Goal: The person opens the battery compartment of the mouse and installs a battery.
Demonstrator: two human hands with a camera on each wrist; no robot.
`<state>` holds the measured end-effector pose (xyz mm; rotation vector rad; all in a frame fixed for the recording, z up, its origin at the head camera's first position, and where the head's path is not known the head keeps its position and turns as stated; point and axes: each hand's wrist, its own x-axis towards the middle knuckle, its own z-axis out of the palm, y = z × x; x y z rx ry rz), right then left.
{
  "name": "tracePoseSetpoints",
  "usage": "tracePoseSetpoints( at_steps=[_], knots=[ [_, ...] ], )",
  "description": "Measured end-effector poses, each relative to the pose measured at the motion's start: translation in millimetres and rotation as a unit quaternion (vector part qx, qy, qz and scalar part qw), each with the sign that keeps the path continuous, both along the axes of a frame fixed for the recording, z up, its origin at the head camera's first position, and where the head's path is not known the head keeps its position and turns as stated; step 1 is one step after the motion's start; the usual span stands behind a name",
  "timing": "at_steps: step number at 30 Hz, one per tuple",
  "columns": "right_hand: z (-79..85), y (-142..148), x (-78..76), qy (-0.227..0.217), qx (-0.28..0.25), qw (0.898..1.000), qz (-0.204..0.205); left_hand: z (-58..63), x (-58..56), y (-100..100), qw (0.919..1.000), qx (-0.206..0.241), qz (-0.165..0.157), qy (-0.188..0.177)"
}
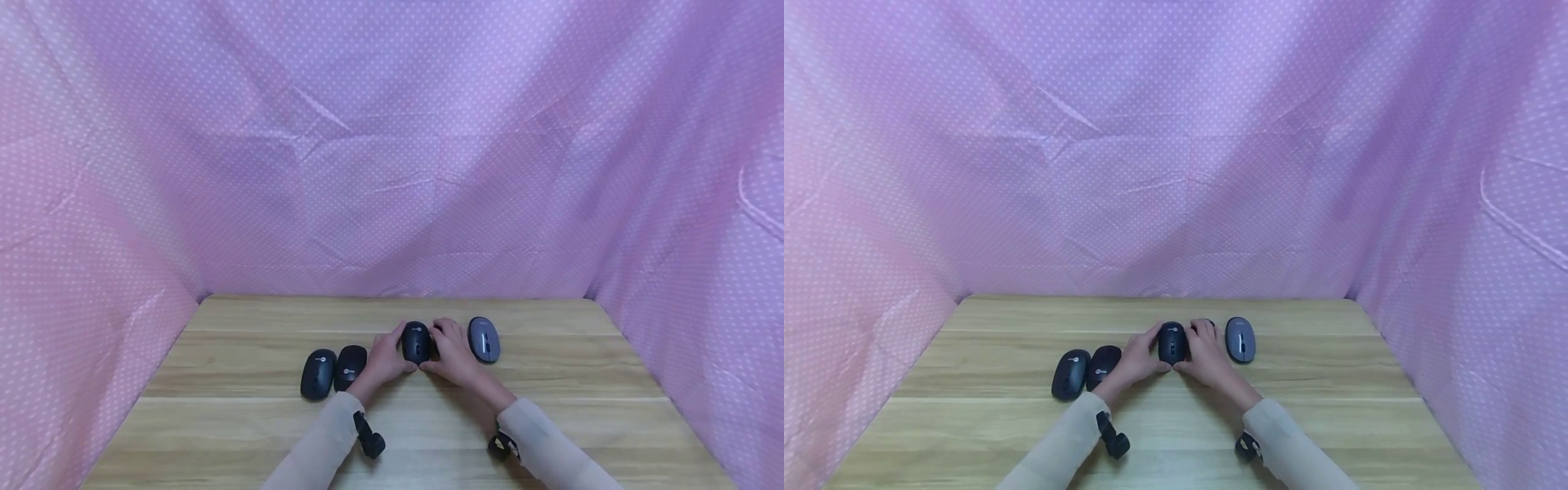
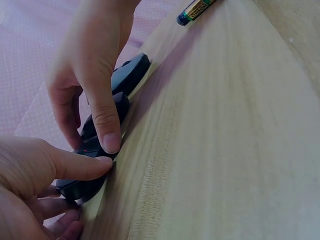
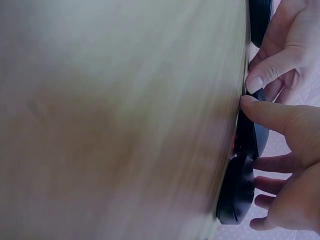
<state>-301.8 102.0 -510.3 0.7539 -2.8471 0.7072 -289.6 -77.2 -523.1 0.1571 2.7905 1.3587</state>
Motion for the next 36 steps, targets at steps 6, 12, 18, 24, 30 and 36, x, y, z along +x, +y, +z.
tracePoseSetpoints(
  at_steps=[6,12,18,24,30,36],
  knots=[
    [-0.3,0.4,0.2,-0.004,0.014,1.0,0.004,-0.9,2.9,2.3,0.9998,-0.018,0.005,-0.013],
    [1.6,0.8,2.3,-0.009,0.03,0.999,0.01,-1.7,6.8,3.5,0.9995,-0.017,0.009,-0.023],
    [2.8,1.8,5.7,-0.015,0.05,0.999,0.012,-0.7,8.0,2.7,0.9995,0.0,0.011,-0.029],
    [7.0,1.3,8.9,-0.029,0.05,0.998,0.011,2.6,9.3,1.4,0.9998,0.001,0.006,-0.018],
    [10.7,-0.1,10.0,-0.028,0.039,0.999,0.013,8.2,11.9,-2.8,0.9995,0.014,0.001,-0.028],
    [16.6,-3.5,13.3,-0.011,0.039,0.999,0.023,18.1,16.7,-10.5,0.9992,0.029,-0.027,-0.01]
  ],
)
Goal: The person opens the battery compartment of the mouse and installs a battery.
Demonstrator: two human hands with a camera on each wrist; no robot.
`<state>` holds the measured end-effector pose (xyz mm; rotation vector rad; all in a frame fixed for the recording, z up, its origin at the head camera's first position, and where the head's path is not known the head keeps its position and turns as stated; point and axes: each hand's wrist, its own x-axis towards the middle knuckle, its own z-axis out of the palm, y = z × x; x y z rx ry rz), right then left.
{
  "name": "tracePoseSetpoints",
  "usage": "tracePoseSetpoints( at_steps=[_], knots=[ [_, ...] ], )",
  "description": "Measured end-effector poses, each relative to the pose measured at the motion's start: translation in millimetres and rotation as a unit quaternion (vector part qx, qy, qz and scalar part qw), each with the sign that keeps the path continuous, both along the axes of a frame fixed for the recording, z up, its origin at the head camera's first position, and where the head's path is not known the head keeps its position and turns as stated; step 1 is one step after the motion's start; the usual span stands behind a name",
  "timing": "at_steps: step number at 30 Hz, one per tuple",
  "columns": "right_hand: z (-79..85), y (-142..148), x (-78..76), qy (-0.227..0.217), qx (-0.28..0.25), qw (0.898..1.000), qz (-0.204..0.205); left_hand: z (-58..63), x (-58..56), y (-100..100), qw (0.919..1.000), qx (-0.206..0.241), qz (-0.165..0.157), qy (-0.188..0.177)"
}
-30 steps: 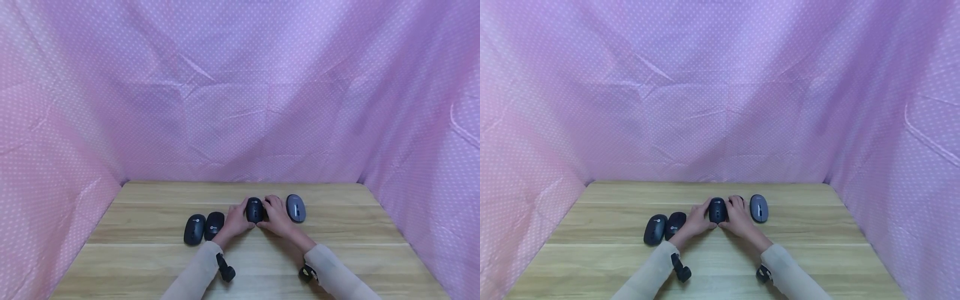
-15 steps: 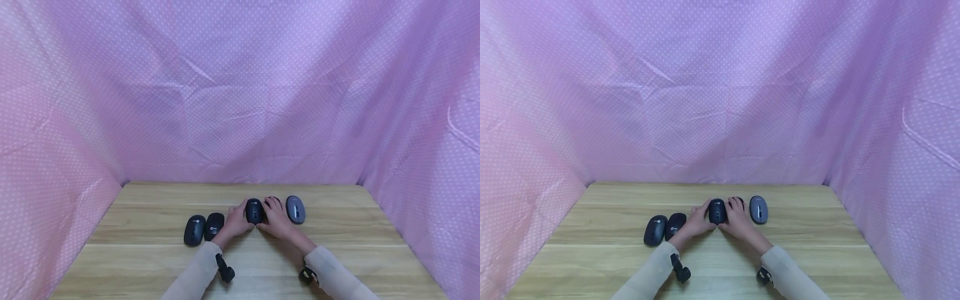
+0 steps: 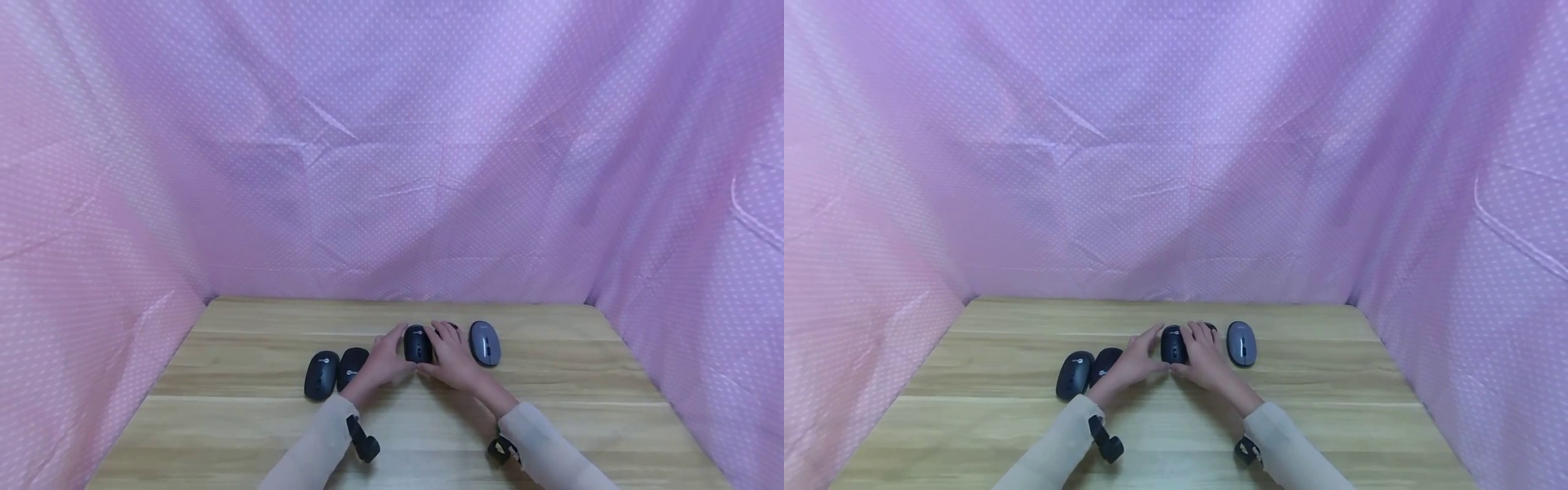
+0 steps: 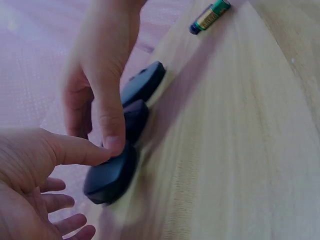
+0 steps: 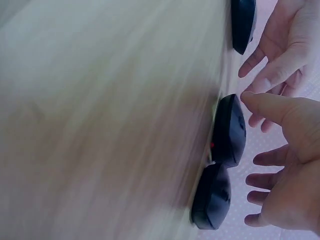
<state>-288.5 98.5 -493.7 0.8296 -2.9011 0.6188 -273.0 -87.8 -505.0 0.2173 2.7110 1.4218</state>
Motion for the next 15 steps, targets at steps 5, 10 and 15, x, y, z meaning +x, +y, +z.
tracePoseSetpoints(
  at_steps=[5,10,15],
  knots=[
    [2.3,-7.2,4.5,0.021,-0.036,0.999,0.031,13.3,8.9,-11.5,0.9997,0.015,-0.016,0.011],
    [2.4,-20.7,10.8,0.015,-0.089,0.994,0.054,25.6,19.5,-30.6,0.9995,0.024,-0.018,0.01],
    [2.0,-35.6,18.9,-0.067,-0.146,0.986,0.052,32.8,26.7,-56.8,0.9993,0.02,-0.012,0.029]
  ],
)
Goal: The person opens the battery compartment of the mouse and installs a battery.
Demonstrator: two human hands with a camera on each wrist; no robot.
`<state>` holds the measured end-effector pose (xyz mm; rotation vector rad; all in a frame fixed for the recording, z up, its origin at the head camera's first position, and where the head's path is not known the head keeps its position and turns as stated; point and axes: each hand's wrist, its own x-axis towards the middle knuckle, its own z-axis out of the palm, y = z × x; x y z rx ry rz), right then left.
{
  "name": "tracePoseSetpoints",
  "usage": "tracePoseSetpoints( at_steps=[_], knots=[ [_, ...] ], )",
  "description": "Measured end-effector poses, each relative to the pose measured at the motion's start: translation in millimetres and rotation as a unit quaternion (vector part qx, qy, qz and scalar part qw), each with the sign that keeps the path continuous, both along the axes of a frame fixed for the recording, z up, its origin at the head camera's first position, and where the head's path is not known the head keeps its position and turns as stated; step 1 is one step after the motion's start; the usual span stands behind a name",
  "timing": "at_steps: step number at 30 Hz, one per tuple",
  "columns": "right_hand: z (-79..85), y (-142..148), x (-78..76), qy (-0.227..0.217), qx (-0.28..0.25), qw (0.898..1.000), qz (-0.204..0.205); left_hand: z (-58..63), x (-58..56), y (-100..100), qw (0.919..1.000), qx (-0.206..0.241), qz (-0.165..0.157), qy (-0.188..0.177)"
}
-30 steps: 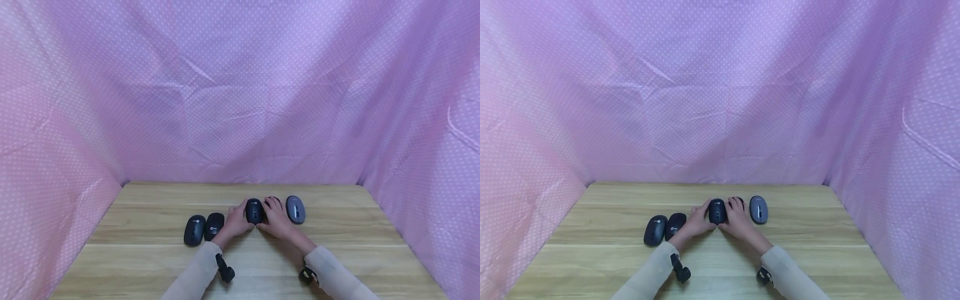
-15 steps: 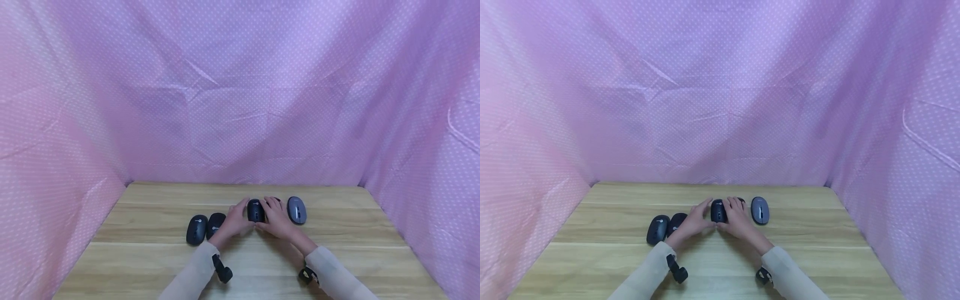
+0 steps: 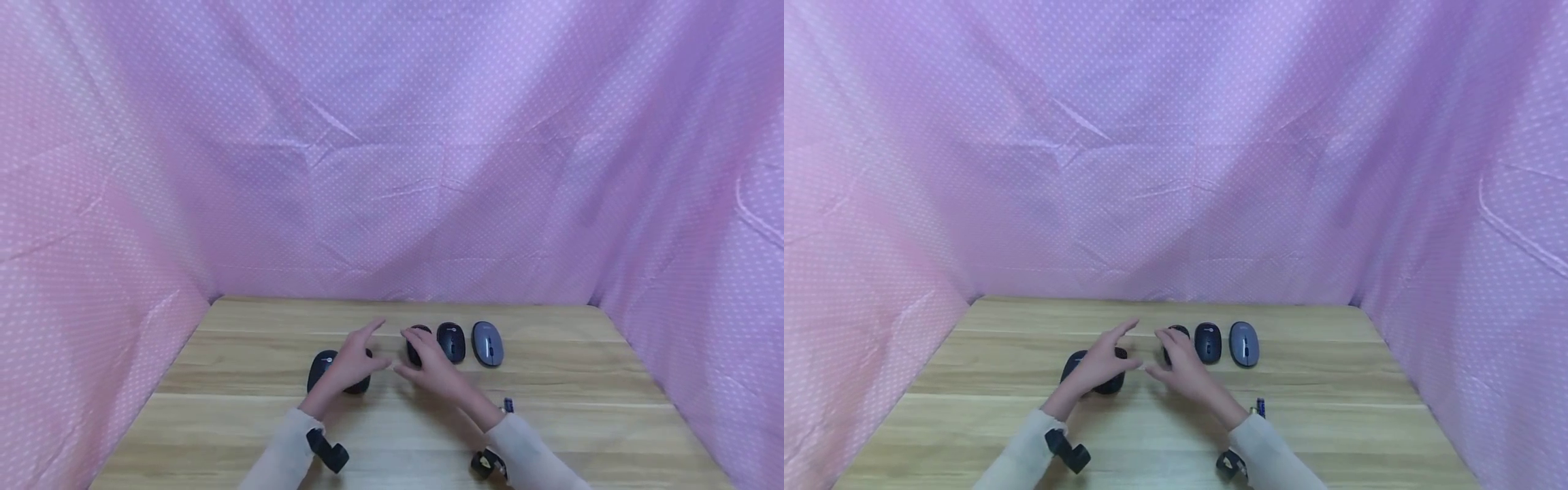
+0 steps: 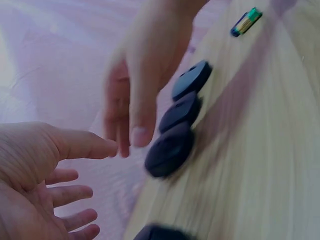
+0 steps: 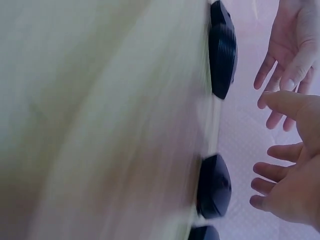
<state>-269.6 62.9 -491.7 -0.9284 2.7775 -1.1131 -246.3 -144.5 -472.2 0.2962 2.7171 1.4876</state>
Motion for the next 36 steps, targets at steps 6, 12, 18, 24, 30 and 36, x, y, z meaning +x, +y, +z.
tracePoseSetpoints(
  at_steps=[6,12,18,24,30,36],
  knots=[
    [-2.8,-14.7,7.6,-0.087,-0.046,0.995,0.021,-3.3,4.8,-33.4,0.9999,0.01,0.006,-0.008],
    [-5.0,-28.6,11.2,-0.106,-0.056,0.992,0.043,-9.6,7.9,-58.2,0.9995,-0.009,-0.015,-0.027],
    [-8.7,-40.3,10.4,-0.145,-0.062,0.986,0.055,-16.5,11.6,-73.0,0.9972,-0.063,-0.033,-0.022],
    [-14.4,-49.7,6.9,-0.148,-0.073,0.982,0.097,-19.6,11.7,-74.3,0.9931,-0.11,-0.025,-0.034],
    [-18.7,-55.3,4.4,-0.114,-0.051,0.987,0.102,-17.6,10.8,-70.1,0.9903,-0.13,-0.021,-0.045],
    [-20.3,-57.9,3.0,-0.099,-0.038,0.989,0.098,-22.5,7.6,-67.1,0.9892,-0.138,-0.026,-0.04]
  ],
)
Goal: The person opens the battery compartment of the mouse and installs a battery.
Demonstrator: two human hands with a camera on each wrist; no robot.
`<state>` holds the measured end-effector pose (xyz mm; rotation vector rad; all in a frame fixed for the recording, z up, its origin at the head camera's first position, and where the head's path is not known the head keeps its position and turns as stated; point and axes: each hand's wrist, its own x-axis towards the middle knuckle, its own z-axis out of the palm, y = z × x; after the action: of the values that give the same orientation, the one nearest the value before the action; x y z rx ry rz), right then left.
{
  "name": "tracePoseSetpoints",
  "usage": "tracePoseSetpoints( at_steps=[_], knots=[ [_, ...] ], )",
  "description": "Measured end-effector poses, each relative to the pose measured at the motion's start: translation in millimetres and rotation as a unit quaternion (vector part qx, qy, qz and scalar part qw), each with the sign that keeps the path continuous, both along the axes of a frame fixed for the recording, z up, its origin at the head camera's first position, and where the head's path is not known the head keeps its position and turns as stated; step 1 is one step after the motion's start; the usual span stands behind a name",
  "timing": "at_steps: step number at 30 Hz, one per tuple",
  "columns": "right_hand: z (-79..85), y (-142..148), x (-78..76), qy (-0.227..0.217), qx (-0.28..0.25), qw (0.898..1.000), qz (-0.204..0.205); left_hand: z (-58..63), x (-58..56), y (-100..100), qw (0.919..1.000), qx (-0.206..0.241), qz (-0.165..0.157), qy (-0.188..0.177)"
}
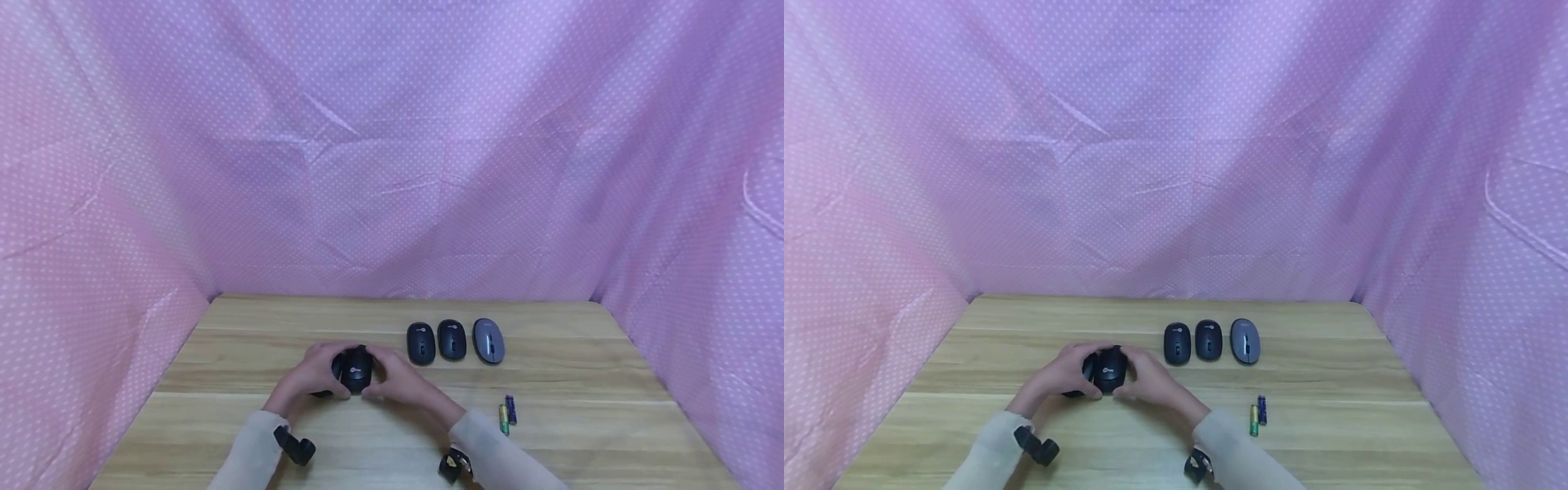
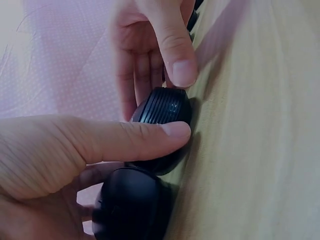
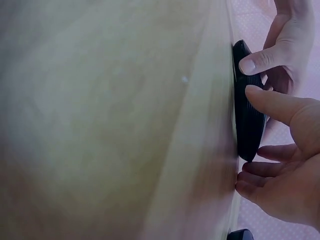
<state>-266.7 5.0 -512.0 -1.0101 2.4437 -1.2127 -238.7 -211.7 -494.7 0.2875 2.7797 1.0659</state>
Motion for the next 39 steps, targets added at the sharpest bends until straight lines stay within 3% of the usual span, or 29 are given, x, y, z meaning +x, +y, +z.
tracePoseSetpoints(
  at_steps=[6,17,26,29,34,39],
  knots=[
    [-0.3,2.0,-1.2,0.008,0.008,1.0,-0.01,-7.0,-5.9,2.5,0.9999,0.008,0.002,0.015],
    [4.5,20.0,-4.6,-0.053,-0.01,0.998,-0.036,-7.7,-10.5,6.6,0.9945,0.082,-0.038,0.053],
    [20.5,39.3,-14.7,-0.119,-0.124,0.985,-0.01,5.0,-8.0,10.3,0.9912,0.121,-0.018,0.05],
    [30.7,47.8,-15.7,-0.129,-0.146,0.981,-0.019,12.5,-7.4,13.7,0.9877,0.147,-0.011,0.053],
    [50.7,54.5,-11.3,-0.089,-0.134,0.985,-0.056,26.0,-5.7,23.6,0.9803,0.19,0.015,0.053],
    [64.3,55.3,-5.3,-0.035,-0.12,0.989,-0.082,40.8,-4.7,36.7,0.9779,0.197,0.039,0.057]
  ],
)
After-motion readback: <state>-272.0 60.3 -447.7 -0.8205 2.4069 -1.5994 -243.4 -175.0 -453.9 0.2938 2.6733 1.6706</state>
